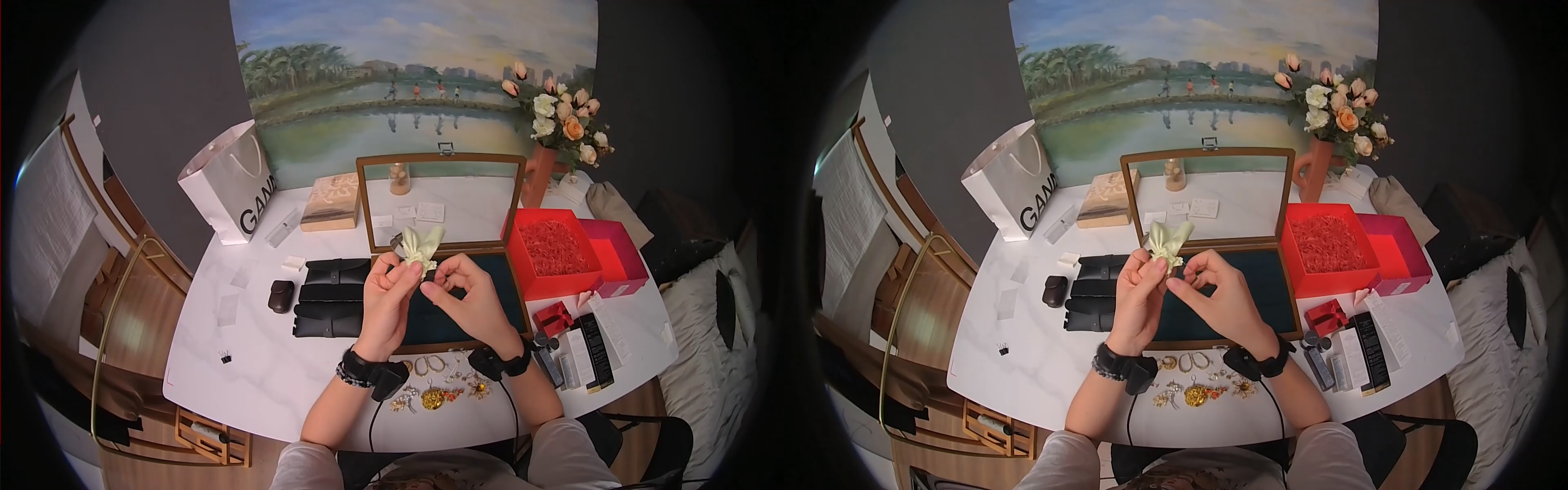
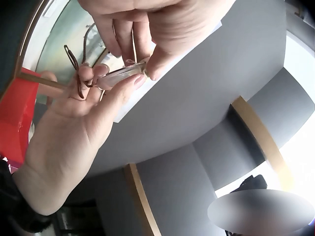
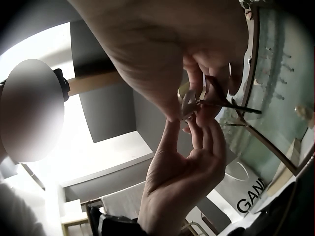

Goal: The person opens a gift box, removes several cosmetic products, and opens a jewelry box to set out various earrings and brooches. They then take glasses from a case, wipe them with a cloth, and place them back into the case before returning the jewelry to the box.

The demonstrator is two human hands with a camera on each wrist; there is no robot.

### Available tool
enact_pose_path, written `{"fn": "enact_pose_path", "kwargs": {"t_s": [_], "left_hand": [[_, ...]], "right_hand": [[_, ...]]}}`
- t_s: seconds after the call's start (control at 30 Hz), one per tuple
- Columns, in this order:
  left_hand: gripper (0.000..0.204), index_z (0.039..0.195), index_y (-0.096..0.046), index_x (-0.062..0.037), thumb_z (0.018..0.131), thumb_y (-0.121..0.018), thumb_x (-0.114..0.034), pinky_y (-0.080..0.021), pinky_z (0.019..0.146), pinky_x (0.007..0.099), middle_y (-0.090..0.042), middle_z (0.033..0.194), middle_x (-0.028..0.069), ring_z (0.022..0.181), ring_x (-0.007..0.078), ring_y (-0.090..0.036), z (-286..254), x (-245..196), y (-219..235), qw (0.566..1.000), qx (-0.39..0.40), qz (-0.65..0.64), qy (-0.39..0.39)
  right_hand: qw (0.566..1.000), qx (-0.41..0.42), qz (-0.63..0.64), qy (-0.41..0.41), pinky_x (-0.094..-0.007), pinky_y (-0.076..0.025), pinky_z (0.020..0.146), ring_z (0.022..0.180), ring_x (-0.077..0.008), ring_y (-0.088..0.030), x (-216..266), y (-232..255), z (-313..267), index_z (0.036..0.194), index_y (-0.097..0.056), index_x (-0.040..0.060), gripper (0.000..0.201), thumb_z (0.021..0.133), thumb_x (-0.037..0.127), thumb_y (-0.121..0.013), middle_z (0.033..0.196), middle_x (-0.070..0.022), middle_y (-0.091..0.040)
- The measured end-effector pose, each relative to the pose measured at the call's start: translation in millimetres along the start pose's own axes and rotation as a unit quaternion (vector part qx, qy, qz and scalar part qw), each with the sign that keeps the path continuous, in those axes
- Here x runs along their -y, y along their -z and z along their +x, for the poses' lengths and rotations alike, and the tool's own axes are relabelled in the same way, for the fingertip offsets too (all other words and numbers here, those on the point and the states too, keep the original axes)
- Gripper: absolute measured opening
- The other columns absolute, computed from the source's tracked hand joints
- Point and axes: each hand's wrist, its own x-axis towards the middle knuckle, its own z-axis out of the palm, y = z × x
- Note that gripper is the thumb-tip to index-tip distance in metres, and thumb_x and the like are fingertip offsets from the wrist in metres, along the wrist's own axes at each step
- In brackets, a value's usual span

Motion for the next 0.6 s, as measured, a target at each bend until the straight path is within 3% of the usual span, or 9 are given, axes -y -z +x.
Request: {"fn": "enact_pose_path", "kwargs": {"t_s": [0.1,0.17,0.27,0.3,0.37,0.53,0.6], "left_hand": [[0.013,0.114,-0.06,-0.008,0.104,-0.067,-0.014,-0.052,0.097,0.0322,-0.073,0.108,0.0043,0.099,0.0116,-0.069,0.1,-2.5,-1.5,1.0,-0.002,0.006,0.009],[0.015,0.117,-0.061,-0.0078,0.105,-0.066,-0.017,-0.052,0.097,0.0324,-0.073,0.109,0.004,0.1,0.0114,-0.069,0.7,-4.6,-3.2,0.999,0.005,0.028,0.02],[0.02,0.122,-0.064,-0.0076,0.107,-0.063,-0.022,-0.052,0.097,0.0326,-0.073,0.112,0.0031,0.103,0.011,-0.067,1.5,-2.0,0.3,0.997,0.033,0.05,0.045],[0.023,0.123,-0.065,-0.0075,0.108,-0.062,-0.025,-0.052,0.097,0.0325,-0.072,0.113,0.0025,0.104,0.0107,-0.067,1.7,-1.3,1.3,0.995,0.055,0.049,0.06],[0.023,0.123,-0.066,-0.0074,0.109,-0.06,-0.025,-0.051,0.097,0.032,-0.072,0.113,0.002,0.104,0.0105,-0.066,1.6,-4.0,-1.0,0.995,0.065,0.054,0.055],[0.027,0.125,-0.065,-0.0072,0.111,-0.056,-0.028,-0.05,0.094,0.0315,-0.071,0.117,0.0022,0.105,0.0105,-0.063,2.3,-7.1,1.2,0.992,0.103,0.028,0.073],[0.031,0.134,-0.064,-0.0031,0.111,-0.055,-0.023,-0.044,0.109,0.0325,-0.068,0.128,0.0046,0.118,0.0113,-0.061,2.9,-8.3,3.0,0.985,0.141,-0.037,0.095]], "right_hand": [[0.997,0.053,-0.048,0.032,-0.024,-0.052,0.07,0.074,-0.0086,-0.065,5.2,3.4,0.7,0.102,-0.062,-0.0021,0.02,0.096,0.011,-0.077,0.09,-0.0027,-0.067],[0.971,0.007,-0.156,0.182,-0.0264,-0.053,0.074,0.077,-0.0107,-0.066,7.7,4.4,4.2,0.103,-0.065,-0.0027,0.017,0.096,0.009,-0.076,0.098,-0.0047,-0.065],[0.972,-0.01,-0.146,0.186,-0.0251,-0.053,0.074,0.08,-0.0108,-0.067,5.0,4.3,4.8,0.104,-0.065,-0.0037,0.015,0.098,0.007,-0.073,0.106,-0.0069,-0.062],[0.972,-0.011,-0.146,0.186,-0.0251,-0.053,0.074,0.08,-0.0108,-0.067,3.5,3.8,4.1,0.104,-0.065,-0.0037,0.015,0.098,0.007,-0.073,0.106,-0.0069,-0.062],[0.997,0.006,0.018,0.077,-0.0237,-0.053,0.074,0.082,-0.0108,-0.068,1.0,2.3,1.9,0.105,-0.064,-0.0041,0.014,0.099,0.006,-0.071,0.109,-0.0076,-0.061],[0.994,0.042,0.097,0.032,-0.0231,-0.054,0.073,0.084,-0.0105,-0.069,3.0,2.6,0.2,0.106,-0.062,-0.0043,0.013,0.102,0.007,-0.067,0.11,-0.0063,-0.06],[0.989,0.058,0.138,0.007,-0.0235,-0.054,0.073,0.085,-0.0106,-0.069,2.9,4.9,0.5,0.107,-0.061,-0.0043,0.014,0.103,0.008,-0.067,0.11,-0.0058,-0.06]]}}
